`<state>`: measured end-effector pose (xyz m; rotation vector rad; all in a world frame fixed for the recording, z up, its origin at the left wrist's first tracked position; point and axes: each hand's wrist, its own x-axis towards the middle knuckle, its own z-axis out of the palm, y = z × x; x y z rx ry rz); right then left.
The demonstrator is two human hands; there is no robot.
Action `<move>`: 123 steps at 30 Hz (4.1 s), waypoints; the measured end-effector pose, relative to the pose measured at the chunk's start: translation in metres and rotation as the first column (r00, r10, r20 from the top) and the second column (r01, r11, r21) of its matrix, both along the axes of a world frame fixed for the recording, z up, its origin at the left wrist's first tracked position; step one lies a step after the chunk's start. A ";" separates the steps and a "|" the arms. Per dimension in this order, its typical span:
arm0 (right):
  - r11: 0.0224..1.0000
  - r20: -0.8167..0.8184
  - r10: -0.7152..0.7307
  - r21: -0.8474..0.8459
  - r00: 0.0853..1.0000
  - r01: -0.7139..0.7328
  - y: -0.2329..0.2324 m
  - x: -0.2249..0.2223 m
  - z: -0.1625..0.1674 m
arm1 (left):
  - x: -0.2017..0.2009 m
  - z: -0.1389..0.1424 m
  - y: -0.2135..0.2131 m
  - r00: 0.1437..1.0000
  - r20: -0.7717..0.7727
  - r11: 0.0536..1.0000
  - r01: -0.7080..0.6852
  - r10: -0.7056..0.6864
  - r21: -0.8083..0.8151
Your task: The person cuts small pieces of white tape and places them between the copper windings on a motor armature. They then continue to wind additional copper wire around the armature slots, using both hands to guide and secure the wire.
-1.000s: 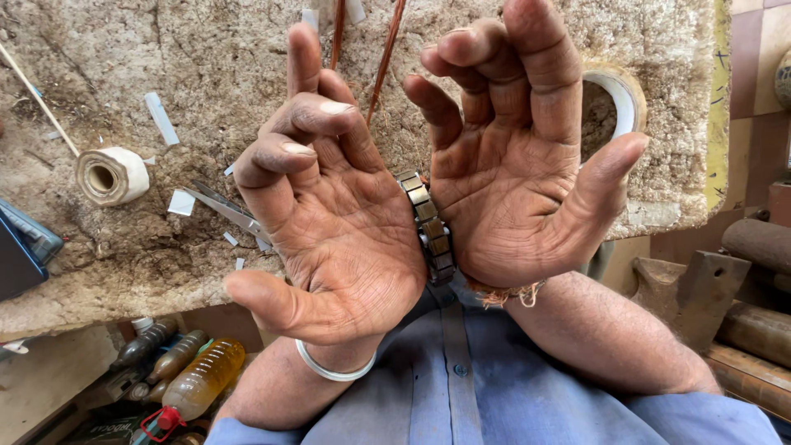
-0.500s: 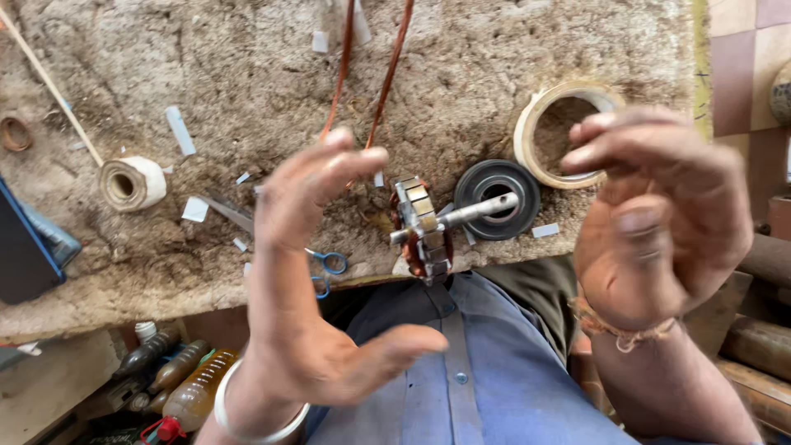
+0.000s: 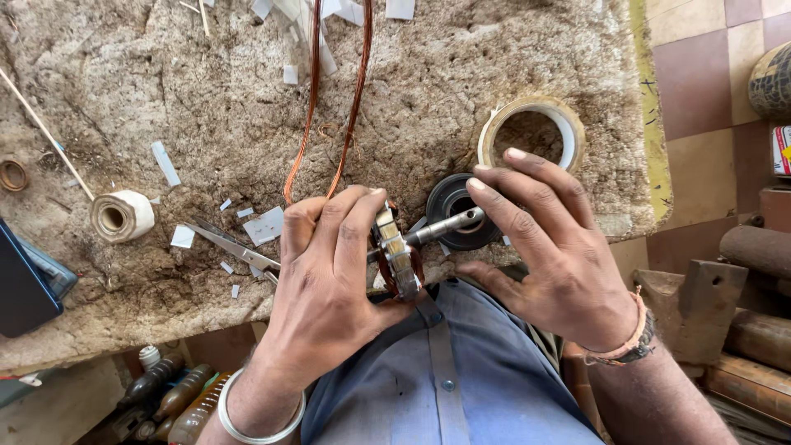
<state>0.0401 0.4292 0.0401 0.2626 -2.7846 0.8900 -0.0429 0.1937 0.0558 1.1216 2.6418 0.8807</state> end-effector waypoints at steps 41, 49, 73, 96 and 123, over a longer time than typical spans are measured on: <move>0.994 -0.036 0.089 0.066 0.995 -0.086 -0.044 -0.045 0.033 | -0.015 -0.010 -0.049 0.801 0.237 0.754 -0.598 0.550 0.271; 0.994 -0.055 0.091 0.071 0.994 -0.087 -0.052 -0.046 0.037 | -0.032 -0.003 -0.036 0.469 0.691 0.681 -0.731 0.550 -0.046; 0.986 -0.195 -0.095 0.118 0.976 0.120 -0.076 -0.025 0.017 | -0.060 0.062 -0.039 0.971 0.109 0.743 -0.233 0.213 0.627; 0.986 -0.345 -0.137 -0.134 0.929 0.096 -0.042 0.009 0.067 | -0.055 0.056 -0.015 0.938 -0.279 0.859 -0.037 0.206 0.510; 0.798 0.301 0.366 -0.588 0.881 -0.131 0.050 -0.105 0.122 | -0.044 0.088 -0.031 0.876 -0.425 0.972 0.227 -0.229 -0.055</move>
